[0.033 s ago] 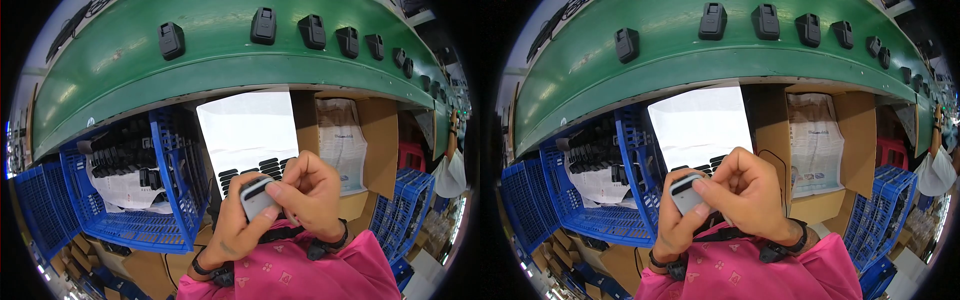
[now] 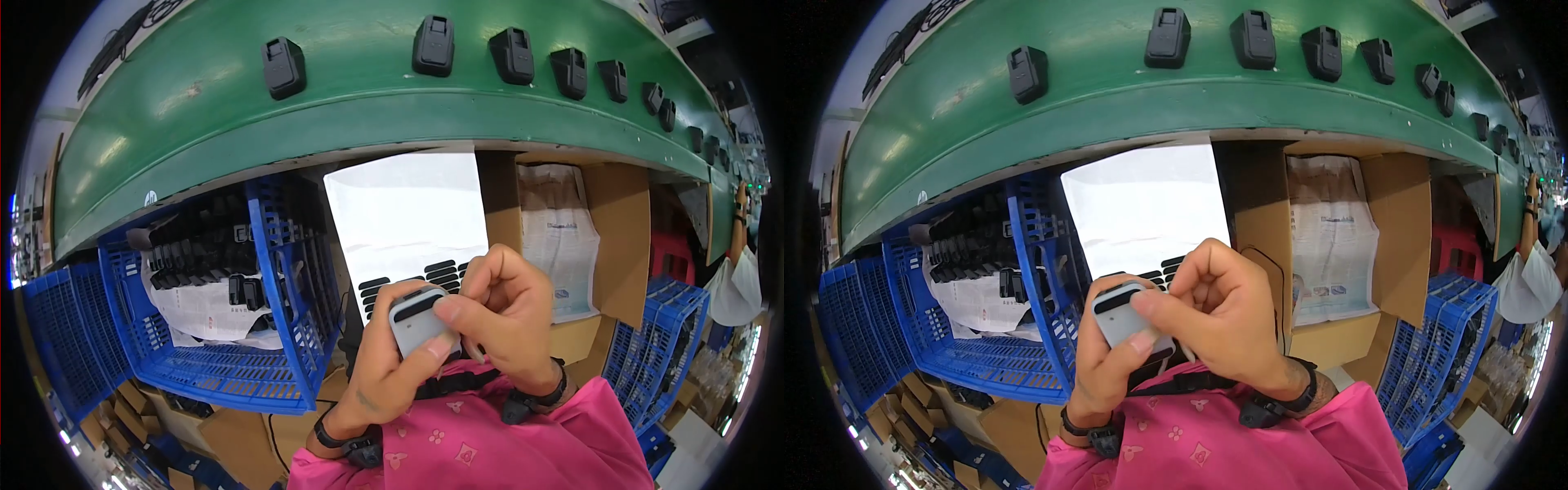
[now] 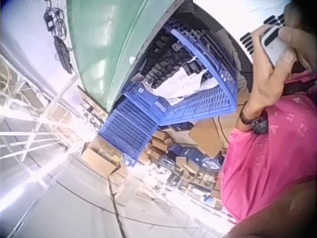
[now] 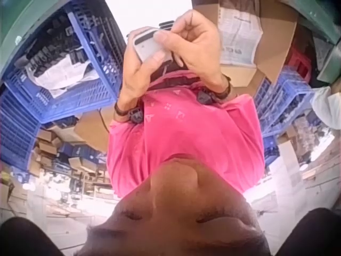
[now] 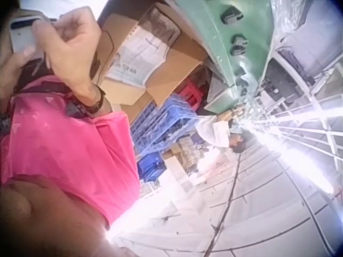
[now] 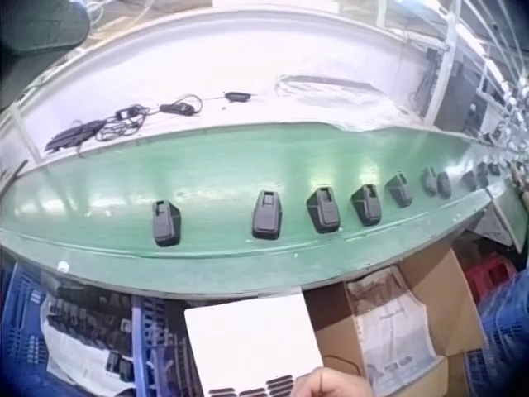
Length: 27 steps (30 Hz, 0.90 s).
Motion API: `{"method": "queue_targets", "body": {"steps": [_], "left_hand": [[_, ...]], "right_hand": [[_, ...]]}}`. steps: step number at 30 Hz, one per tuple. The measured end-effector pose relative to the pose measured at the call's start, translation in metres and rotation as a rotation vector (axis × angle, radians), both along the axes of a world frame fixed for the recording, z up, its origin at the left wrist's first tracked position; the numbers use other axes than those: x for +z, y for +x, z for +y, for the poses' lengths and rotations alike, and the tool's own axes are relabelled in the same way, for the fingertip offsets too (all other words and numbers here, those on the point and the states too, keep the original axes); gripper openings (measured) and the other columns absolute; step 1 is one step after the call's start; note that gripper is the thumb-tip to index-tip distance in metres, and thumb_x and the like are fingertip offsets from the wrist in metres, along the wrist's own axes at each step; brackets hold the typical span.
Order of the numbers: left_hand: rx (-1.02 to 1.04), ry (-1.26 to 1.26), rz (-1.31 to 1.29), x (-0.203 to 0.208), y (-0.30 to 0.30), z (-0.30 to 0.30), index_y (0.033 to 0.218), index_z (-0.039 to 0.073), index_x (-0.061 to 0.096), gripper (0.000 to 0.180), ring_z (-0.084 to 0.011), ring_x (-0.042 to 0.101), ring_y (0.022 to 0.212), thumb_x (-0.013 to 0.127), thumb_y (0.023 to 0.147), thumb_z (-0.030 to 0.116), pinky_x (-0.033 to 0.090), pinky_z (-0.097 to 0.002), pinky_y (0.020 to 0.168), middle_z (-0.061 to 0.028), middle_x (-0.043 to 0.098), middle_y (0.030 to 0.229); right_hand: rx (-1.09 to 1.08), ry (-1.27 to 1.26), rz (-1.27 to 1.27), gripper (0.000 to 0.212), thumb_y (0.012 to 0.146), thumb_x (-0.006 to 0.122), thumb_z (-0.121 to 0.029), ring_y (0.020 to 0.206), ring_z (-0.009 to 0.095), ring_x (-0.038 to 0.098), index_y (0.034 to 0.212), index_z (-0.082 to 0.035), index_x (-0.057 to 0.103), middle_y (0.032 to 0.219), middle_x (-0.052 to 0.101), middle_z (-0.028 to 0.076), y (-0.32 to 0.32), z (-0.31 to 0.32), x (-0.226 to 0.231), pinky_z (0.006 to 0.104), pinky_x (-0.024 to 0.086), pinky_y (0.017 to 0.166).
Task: The person peels a sticker from a sheet, applies it to the bottom of a mouse, and presses it down. They then place the mouse into a blue crate and pick up another mouse to repeat the process.
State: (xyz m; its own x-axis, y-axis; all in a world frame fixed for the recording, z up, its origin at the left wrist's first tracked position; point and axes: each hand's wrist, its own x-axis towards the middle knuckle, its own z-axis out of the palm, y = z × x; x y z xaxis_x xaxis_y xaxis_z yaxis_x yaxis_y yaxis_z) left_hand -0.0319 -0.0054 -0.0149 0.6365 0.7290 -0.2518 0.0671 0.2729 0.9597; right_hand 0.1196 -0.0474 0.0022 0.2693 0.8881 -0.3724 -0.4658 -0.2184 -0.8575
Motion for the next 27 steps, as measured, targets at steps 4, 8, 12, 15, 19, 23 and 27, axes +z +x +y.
{"method": "queue_targets", "body": {"steps": [4, 8, 12, 15, 19, 23, 27], "left_hand": [[0.102, -0.323, -0.218, -0.017, 0.0, 0.007, 0.12, 0.0, 0.042, 0.041, -0.0116, 0.055, 0.079, 0.061, 0.087, 0.014, 0.047, -0.0269, 0.072, -0.0058, 0.057, 0.092], [0.253, -0.29, -0.145, -0.014, -0.015, 0.016, 0.103, 0.001, 0.051, 0.028, -0.0091, 0.054, 0.072, 0.062, 0.087, 0.021, 0.044, -0.0227, 0.064, -0.0049, 0.058, 0.081], [0.553, -0.014, -0.025, -0.053, -0.063, 0.043, 0.091, 0.005, 0.054, 0.027, -0.01, 0.053, 0.063, 0.056, 0.09, 0.031, 0.043, -0.0229, 0.059, -0.005, 0.057, 0.071], [0.904, -0.181, 0.056, -0.08, -0.147, 0.073, 0.104, 0.009, 0.054, 0.037, -0.0129, 0.058, 0.078, 0.041, 0.097, 0.042, 0.045, -0.0262, 0.062, -0.0042, 0.061, 0.09], [1.076, -0.012, 0.487, -0.139, -0.264, 0.088, 0.104, 0.005, 0.058, 0.046, -0.017, 0.059, 0.074, 0.044, 0.094, 0.048, 0.047, -0.032, 0.06, -0.004, 0.06, 0.079], [0.765, 0.331, 1.098, -0.171, -0.301, 0.095, 0.1, -0.001, 0.064, 0.039, -0.0239, 0.062, 0.068, 0.06, 0.087, 0.035, 0.047, -0.035, 0.062, -0.0133, 0.062, 0.071], [0.607, 0.494, 1.254, -0.213, -0.334, 0.105, 0.107, -0.001, 0.065, 0.033, -0.0346, 0.064, 0.071, 0.065, 0.084, 0.023, 0.049, -0.0393, 0.067, -0.0203, 0.065, 0.075]], "right_hand": [[-0.115, 0.025, 0.038, 0.016, 0.091, 0.055, -0.008, 0.039, 0.006, 0.038, 0.08, -0.005, 0.043, 0.057, 0.045, 0.001, 0.0, -0.003, -0.029, 0.0199, 0.032, 0.035], [-0.166, -0.039, -0.231, 0.018, 0.092, 0.056, -0.014, 0.041, 0.005, 0.037, 0.078, -0.009, 0.046, 0.056, 0.041, -0.002, 0.019, -0.015, -0.05, 0.0186, 0.029, 0.036], [-0.372, -0.106, -0.352, 0.021, 0.092, 0.058, -0.018, 0.042, 0.004, 0.032, 0.075, -0.012, 0.047, 0.056, 0.039, -0.005, 0.066, -0.041, -0.094, 0.0205, 0.023, 0.038], [-0.462, -0.242, -0.349, 0.022, 0.092, 0.059, -0.018, 0.042, 0.005, 0.032, 0.074, -0.013, 0.047, 0.055, 0.038, -0.005, 0.08, -0.048, -0.115, 0.0212, 0.022, 0.038], [-0.4, -0.276, -0.332, 0.022, 0.091, 0.06, -0.016, 0.042, 0.005, 0.033, 0.075, -0.01, 0.047, 0.056, 0.04, -0.003, 0.106, -0.077, -0.159, 0.0218, 0.024, 0.038], [-0.36, -0.332, -0.383, 0.024, 0.091, 0.062, -0.018, 0.043, 0.005, 0.034, 0.074, -0.009, 0.048, 0.056, 0.041, -0.003, 0.105, -0.085, -0.173, 0.0215, 0.026, 0.04], [-0.302, -0.363, -0.475, 0.026, 0.091, 0.062, -0.021, 0.042, 0.005, 0.033, 0.071, -0.011, 0.047, 0.054, 0.038, -0.004, 0.091, -0.075, -0.176, 0.0215, 0.025, 0.04]]}}
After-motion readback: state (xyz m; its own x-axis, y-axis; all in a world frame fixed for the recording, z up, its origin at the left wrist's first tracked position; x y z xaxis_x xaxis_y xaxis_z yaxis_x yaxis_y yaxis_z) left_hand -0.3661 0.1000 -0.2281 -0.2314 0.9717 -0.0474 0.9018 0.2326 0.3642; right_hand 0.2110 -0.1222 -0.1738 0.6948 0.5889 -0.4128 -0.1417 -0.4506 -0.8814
